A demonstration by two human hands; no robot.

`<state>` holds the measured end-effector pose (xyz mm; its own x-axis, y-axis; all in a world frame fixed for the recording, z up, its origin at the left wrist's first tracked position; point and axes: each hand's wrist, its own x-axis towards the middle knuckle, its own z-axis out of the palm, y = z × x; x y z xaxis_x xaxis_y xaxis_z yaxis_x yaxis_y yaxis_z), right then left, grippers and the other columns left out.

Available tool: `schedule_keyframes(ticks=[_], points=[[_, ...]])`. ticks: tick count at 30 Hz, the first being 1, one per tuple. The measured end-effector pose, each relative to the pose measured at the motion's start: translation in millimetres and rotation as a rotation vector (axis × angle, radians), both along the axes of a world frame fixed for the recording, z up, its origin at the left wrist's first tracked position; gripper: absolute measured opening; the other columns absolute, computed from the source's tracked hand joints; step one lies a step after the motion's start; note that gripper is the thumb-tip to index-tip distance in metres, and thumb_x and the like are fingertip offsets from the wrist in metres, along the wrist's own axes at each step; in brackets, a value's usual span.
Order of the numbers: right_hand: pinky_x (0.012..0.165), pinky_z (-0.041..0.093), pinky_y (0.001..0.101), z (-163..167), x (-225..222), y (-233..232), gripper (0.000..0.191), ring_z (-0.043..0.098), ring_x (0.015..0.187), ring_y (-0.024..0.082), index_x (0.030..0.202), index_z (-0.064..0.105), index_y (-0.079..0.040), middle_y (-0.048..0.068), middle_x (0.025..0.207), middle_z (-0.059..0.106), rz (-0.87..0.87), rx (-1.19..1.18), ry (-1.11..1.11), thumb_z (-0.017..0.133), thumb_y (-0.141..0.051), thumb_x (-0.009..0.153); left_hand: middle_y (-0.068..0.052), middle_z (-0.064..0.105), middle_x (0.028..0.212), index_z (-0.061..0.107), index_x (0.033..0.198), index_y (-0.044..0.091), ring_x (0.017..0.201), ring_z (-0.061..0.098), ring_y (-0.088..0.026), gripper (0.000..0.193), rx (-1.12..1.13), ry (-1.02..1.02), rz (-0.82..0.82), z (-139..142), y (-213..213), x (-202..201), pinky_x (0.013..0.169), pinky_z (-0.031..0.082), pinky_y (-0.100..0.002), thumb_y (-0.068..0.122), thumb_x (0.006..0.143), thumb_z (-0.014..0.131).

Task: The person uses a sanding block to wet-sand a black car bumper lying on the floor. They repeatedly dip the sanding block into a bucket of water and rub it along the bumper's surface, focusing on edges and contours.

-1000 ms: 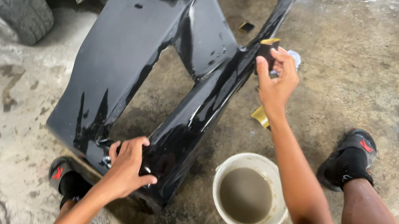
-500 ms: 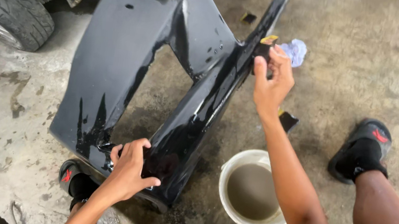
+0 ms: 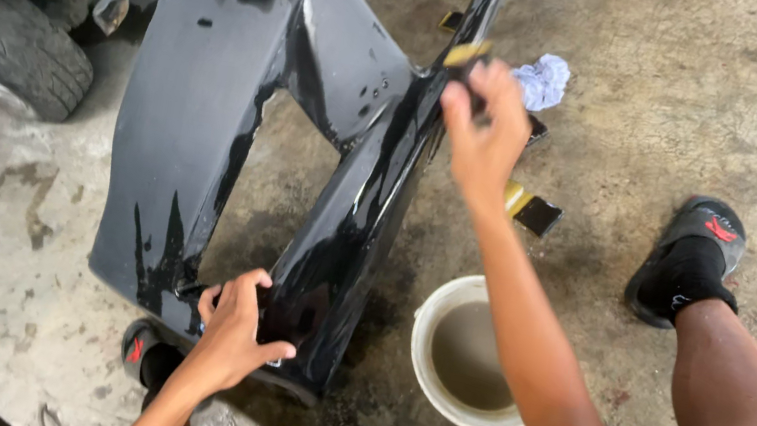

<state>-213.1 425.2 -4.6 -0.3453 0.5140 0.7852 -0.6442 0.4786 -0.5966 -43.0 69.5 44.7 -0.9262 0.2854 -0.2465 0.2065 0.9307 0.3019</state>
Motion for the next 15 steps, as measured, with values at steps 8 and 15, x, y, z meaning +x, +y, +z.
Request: schedule_keyframes(ticks=[8, 15], points=[[0.078, 0.054, 0.0325, 73.0, -132.7, 88.4, 0.025, 0.066, 0.086, 0.017, 0.095, 0.069, -0.002, 0.007, 0.091, 0.073, 0.048, -0.246, -0.112, 0.088, -0.017, 0.086, -0.015, 0.05, 0.132, 0.032, 0.14, 0.012, 0.131, 0.041, -0.03, 0.106, -0.031, -0.002, 0.011, 6.0, 2.7, -3.5, 0.112, 0.015, -0.049, 0.034, 0.059, 0.097], [0.094, 0.053, 0.039, 8.4, -21.7, 11.1, 0.029, 0.066, 0.105, 0.026, 0.105, 0.071, -0.003, 0.012, 0.109, 0.068, -0.027, -0.089, -0.054, 0.087, -0.016, 0.086, -0.017, 0.051, 0.127, 0.031, 0.138, 0.011, 0.124, 0.044, -0.029, 0.103, -0.022, -0.031, 0.007, 5.0, 4.2, -5.4, 0.111, 0.014, -0.048, 0.035, 0.062, 0.097]])
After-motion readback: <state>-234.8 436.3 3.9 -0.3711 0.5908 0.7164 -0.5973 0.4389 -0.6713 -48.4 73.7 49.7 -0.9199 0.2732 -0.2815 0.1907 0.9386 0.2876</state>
